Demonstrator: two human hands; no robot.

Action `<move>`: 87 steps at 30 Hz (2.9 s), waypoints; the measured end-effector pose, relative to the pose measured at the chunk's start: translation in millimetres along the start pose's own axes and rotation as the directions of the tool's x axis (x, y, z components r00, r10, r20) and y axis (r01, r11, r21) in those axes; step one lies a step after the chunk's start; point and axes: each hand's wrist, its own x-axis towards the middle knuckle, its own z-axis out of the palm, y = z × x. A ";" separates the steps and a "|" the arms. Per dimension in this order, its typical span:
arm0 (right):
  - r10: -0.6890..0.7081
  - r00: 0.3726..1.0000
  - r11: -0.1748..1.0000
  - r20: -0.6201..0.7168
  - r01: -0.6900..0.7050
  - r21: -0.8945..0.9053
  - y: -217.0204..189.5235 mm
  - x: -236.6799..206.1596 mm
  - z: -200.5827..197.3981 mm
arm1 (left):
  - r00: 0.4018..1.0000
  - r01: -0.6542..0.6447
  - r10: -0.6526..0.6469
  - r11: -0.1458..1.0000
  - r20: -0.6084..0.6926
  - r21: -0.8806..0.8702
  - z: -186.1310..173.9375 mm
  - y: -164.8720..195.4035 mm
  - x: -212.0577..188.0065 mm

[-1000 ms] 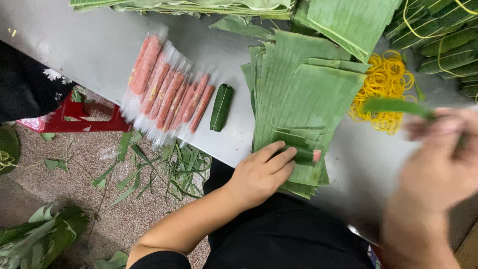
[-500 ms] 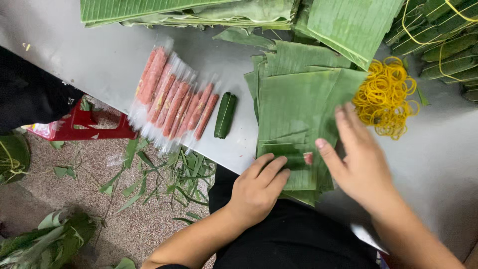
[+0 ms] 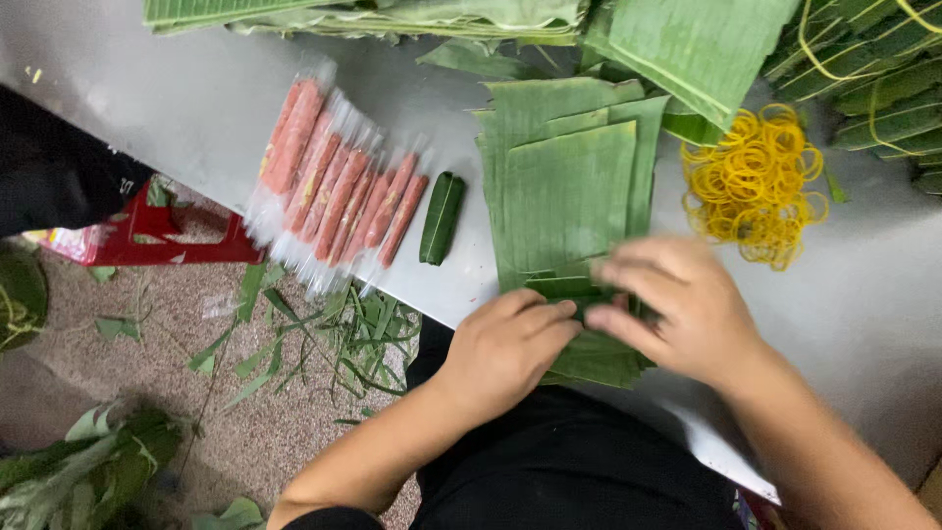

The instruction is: The person wraps meat rolls in banana leaves. They fold a banana leaf sheet around a plastic-wrapped meat roll, roll it into a tight cylinder, secure it with yellow rubber bands, and set the finished roll aside with others, repeating the process for several rolls.

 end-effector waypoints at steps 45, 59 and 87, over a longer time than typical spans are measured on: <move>-0.133 0.990 0.908 -0.050 0.102 -0.406 -2.4 37.5 4.2 | 0.999 0.031 -0.034 0.996 -0.039 -0.080 -1.3 -76.9 59.6; -0.150 0.984 0.780 -0.092 0.061 -0.623 13.6 67.9 21.9 | 0.984 0.107 -0.071 0.969 -0.165 0.224 6.7 -82.9 73.1; -0.164 0.986 0.965 0.031 0.167 -0.202 -43.3 16.9 -15.7 | 0.833 0.508 -0.415 0.315 0.365 -0.802 3.2 -19.7 10.9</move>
